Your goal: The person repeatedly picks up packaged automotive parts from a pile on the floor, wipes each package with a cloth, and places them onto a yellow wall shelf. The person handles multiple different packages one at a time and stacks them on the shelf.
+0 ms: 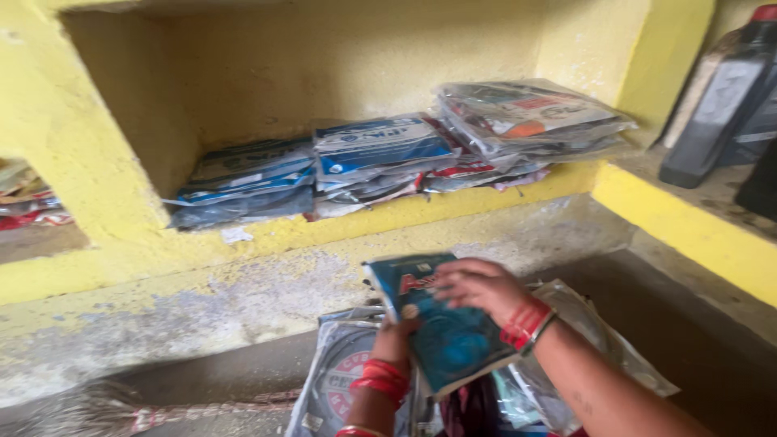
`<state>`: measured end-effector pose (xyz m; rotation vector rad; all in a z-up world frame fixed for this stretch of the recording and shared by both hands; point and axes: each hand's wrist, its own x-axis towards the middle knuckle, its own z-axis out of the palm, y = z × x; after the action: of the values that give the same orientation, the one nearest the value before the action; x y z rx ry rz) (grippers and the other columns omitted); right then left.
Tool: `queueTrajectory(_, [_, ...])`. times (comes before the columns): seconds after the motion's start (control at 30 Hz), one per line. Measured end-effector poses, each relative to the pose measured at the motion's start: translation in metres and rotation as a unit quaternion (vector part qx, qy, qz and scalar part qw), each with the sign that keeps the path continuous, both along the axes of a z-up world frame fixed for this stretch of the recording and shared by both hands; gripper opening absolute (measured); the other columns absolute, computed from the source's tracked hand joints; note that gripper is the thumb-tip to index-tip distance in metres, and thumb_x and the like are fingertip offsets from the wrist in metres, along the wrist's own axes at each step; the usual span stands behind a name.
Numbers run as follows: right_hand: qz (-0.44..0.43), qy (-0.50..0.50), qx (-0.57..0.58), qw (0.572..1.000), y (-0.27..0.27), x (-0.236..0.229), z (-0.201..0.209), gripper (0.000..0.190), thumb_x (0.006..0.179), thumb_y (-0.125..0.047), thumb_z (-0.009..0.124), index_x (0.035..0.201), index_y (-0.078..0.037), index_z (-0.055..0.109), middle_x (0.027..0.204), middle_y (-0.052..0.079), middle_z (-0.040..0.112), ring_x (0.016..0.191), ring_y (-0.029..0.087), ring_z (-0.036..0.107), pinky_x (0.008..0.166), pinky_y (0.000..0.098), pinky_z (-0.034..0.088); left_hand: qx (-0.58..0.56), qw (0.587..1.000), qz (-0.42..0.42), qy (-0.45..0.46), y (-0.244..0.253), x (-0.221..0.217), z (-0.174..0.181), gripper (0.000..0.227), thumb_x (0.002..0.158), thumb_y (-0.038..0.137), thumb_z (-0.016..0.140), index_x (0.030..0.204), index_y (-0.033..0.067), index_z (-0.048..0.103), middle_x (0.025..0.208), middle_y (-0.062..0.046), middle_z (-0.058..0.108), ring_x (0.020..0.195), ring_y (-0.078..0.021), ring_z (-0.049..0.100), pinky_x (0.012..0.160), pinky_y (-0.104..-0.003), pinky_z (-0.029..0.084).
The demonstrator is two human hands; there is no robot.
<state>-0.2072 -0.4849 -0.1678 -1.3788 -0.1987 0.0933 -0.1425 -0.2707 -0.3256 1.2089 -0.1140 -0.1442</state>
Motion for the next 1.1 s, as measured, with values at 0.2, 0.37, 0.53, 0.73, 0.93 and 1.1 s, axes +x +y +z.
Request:
queueTrajectory(0.2, [-0.164, -0.115, -0.368, 0.908, 0.005, 0.018, -0.138, 0.028, 0.084, -0.015, 0.069, 0.11, -0.005, 0.07, 0.093, 0.015, 0.071, 0.09, 0.028, 0.072, 0.081, 0.04, 0.056, -0.202, 0.966, 0.008, 0.16, 0.099, -0.01, 0.013, 0.036, 0.09, 0.015, 0.062, 0.12, -0.0036, 0.067, 0.107, -0.019, 0.075, 0.091, -0.0301, 0.073, 0.087, -0.041, 0.06])
queueTrajectory(0.37, [-0.113, -0.032, -0.65, 0.751, 0.047, -0.009, -0.27, 0.034, 0.083, -0.016, 0.071, 0.117, -0.013, 0.07, 0.104, 0.015, 0.072, 0.1, 0.03, 0.071, 0.089, 0.0404, 0.056, -0.212, 0.962, 0.036, 0.17, 0.122, -0.027, 0.035, 0.037, 0.093, 0.017, 0.061, 0.124, -0.0037, 0.065, 0.107, -0.017, 0.076, 0.091, -0.0293, 0.073, 0.086, -0.042, 0.06])
queueTrajectory(0.53, [-0.216, 0.037, -0.559, 0.8, 0.029, -0.009, -0.268, 0.043, 0.084, -0.019, 0.071, 0.127, -0.023, 0.07, 0.118, 0.014, 0.074, 0.113, 0.032, 0.07, 0.097, 0.0402, 0.055, -0.195, 0.97, 0.028, 0.142, 0.125, -0.043, 0.047, 0.039, 0.094, 0.02, 0.064, 0.127, -0.0003, 0.064, 0.108, -0.014, 0.076, 0.091, -0.0267, 0.072, 0.086, -0.04, 0.06])
queueTrajectory(0.73, [-0.353, -0.088, -0.295, 0.884, 0.011, 0.002, -0.128, 0.042, 0.086, -0.023, 0.072, 0.127, -0.016, 0.071, 0.126, 0.015, 0.072, 0.12, 0.032, 0.068, 0.102, 0.0396, 0.052, -0.04, 0.997, -0.004, 0.063, 0.108, -0.002, 0.006, 0.038, 0.1, 0.025, 0.063, 0.124, -0.0032, 0.071, 0.117, -0.019, 0.074, 0.099, -0.0253, 0.069, 0.091, -0.038, 0.055])
queueTrajectory(0.93, [-0.337, -0.47, -0.26, 0.773, 0.096, -0.021, 0.014, 0.046, 0.086, -0.023, 0.07, 0.13, -0.012, 0.067, 0.134, 0.017, 0.065, 0.128, 0.032, 0.06, 0.107, 0.04, 0.045, 0.11, 0.969, -0.112, -0.191, -0.033, 0.077, 0.032, 0.032, 0.104, 0.01, 0.056, 0.134, 0.0073, 0.065, 0.122, -0.016, 0.069, 0.109, -0.0284, 0.066, 0.091, -0.035, 0.054])
queueTrajectory(1.1, [-0.33, -0.591, -0.326, 0.66, 0.106, -0.024, 0.071, 0.05, 0.086, -0.023, 0.067, 0.133, -0.008, 0.064, 0.142, 0.018, 0.059, 0.134, 0.032, 0.053, 0.111, 0.0404, 0.039, -0.07, 0.968, -0.224, -0.088, -0.053, 0.054, 0.07, 0.036, 0.104, 0.007, 0.057, 0.139, 0.0037, 0.065, 0.119, -0.013, 0.072, 0.107, -0.0237, 0.068, 0.092, -0.032, 0.055])
